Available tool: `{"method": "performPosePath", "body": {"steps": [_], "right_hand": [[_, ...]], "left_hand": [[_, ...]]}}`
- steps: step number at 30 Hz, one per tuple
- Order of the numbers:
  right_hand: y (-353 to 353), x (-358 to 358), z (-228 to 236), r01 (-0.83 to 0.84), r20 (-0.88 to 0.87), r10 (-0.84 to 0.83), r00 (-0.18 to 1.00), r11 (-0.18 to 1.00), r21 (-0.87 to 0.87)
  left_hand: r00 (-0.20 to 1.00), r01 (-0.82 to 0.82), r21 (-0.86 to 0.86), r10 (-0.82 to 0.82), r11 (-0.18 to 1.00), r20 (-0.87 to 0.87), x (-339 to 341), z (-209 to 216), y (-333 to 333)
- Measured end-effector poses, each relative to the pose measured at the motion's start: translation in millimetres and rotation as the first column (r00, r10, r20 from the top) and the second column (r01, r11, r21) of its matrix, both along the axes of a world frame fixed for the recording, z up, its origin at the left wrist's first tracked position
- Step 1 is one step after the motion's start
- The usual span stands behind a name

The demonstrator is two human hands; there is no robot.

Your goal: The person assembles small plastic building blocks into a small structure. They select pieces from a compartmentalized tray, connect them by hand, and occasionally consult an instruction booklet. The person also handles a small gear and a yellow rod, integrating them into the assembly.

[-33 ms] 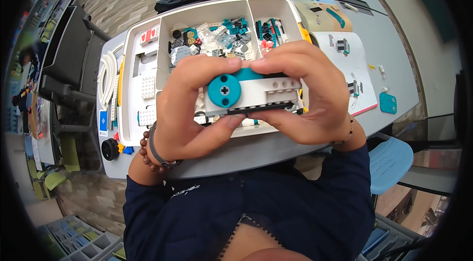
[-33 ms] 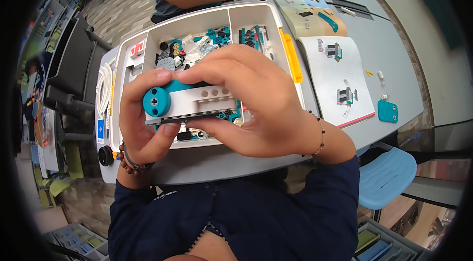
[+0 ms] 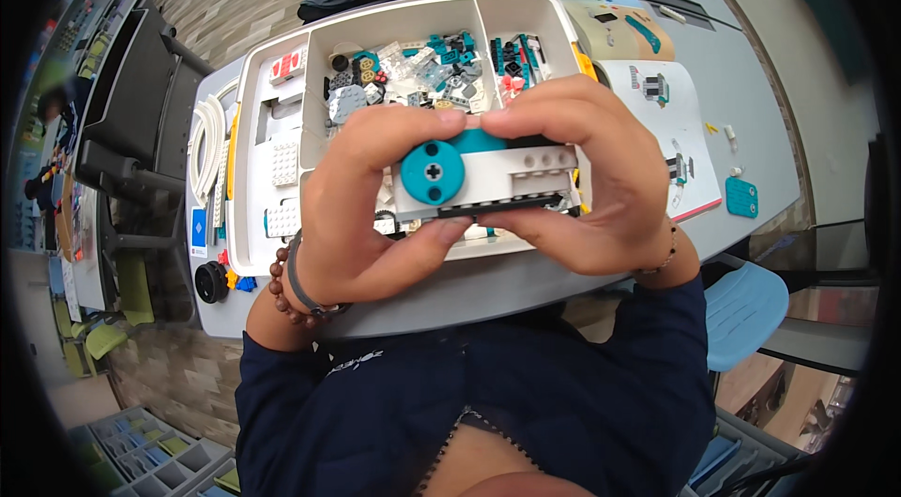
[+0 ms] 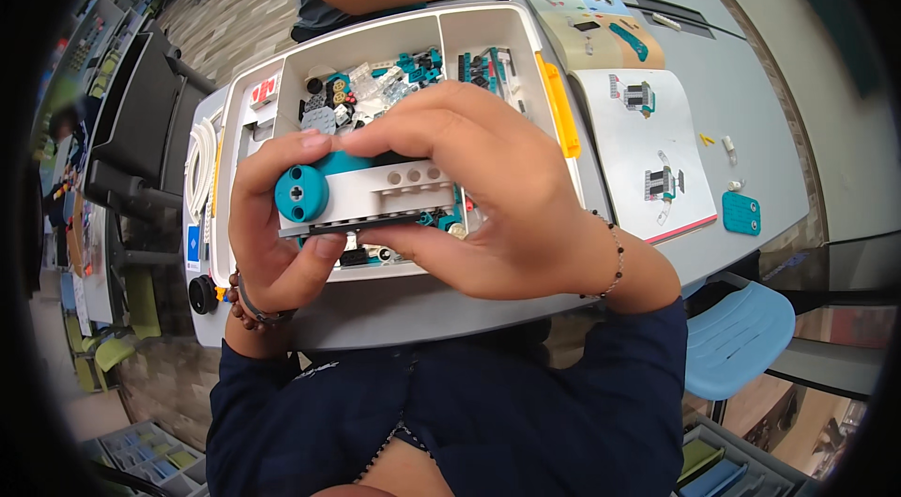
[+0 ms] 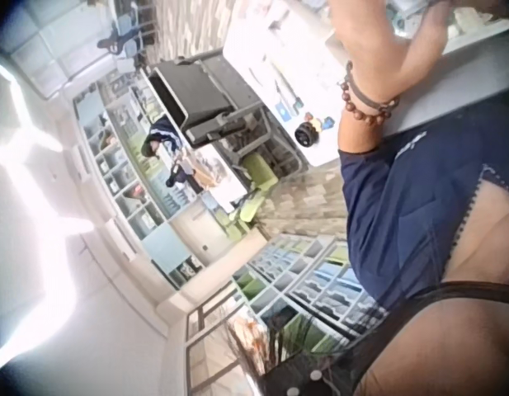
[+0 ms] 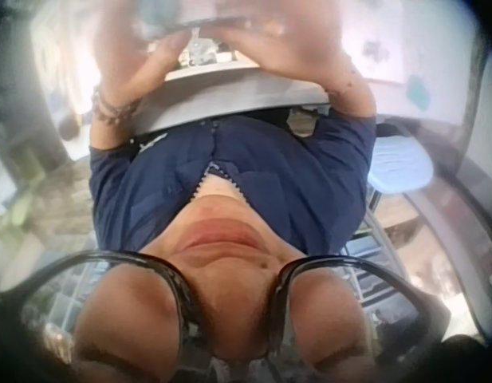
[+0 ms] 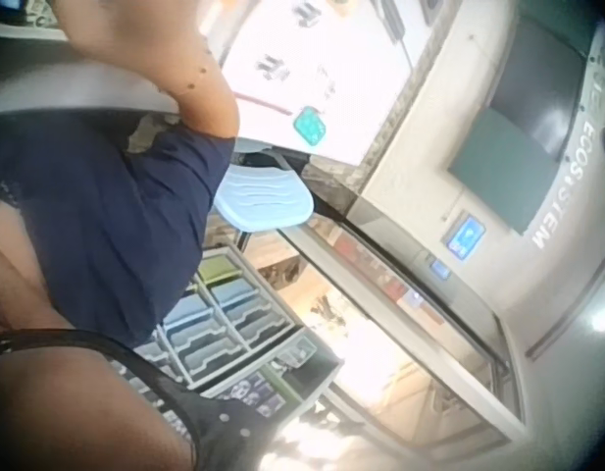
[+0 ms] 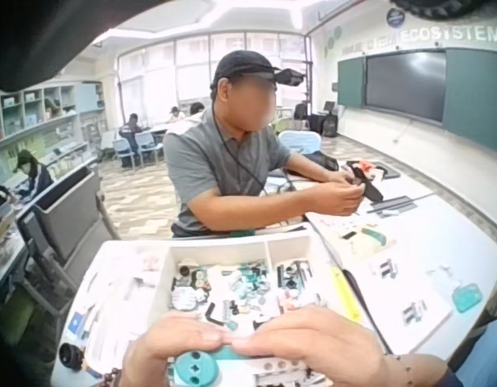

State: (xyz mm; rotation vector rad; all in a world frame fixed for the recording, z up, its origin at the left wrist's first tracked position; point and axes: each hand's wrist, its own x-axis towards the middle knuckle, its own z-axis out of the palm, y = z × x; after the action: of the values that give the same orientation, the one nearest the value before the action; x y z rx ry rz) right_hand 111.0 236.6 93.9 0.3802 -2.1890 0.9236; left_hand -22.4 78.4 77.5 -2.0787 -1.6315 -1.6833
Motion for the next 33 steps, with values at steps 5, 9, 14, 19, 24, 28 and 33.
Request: {"method": "performPosePath", "body": {"steps": [5,9,14,19,24,28,33], "right_hand": [[5.0,-1.9,-0.8,-0.046,0.122,0.053,0.991,0.997,-0.059],[7.2,-4.4,-5.6,-0.097,0.127,0.113,0.985,0.987,-0.126],[6.9,-6.3,-11.3,-0.117,0.111,0.138,0.984,0.978,-0.172],[9.9,-3.5,-3.4,-0.094,0.108,0.107,0.988,0.988,-0.119],[13.4,4.4,-2.2,-0.107,0.121,0.115,0.986,0.992,-0.071],[11.3,6.1,-2.1,-0.105,0.104,0.112,0.988,0.992,-0.07],[13.2,11.1,-0.3,-0.09,0.041,0.093,0.995,0.993,-0.07]], "left_hand": [[1.0,0.018,-0.015,-0.018,1.0,0.006,-0.6,-2.8,1.1],[1.0,0.012,-0.019,-0.012,1.0,-0.001,-0.3,-3.7,1.0],[1.0,-0.007,-0.014,0.007,1.0,0.014,-0.1,-8.1,1.6],[0.988,-0.142,-0.139,0.149,0.98,0.038,4.4,-4.7,-6.1],[0.987,-0.154,-0.31,0.135,0.938,-0.083,5.7,14.3,-5.2],[0.986,-0.152,-0.408,0.165,0.9,-0.004,7.7,17.3,-6.3],[0.969,-0.22,-0.339,0.245,0.915,0.031,9.4,13.4,-9.2]]}}
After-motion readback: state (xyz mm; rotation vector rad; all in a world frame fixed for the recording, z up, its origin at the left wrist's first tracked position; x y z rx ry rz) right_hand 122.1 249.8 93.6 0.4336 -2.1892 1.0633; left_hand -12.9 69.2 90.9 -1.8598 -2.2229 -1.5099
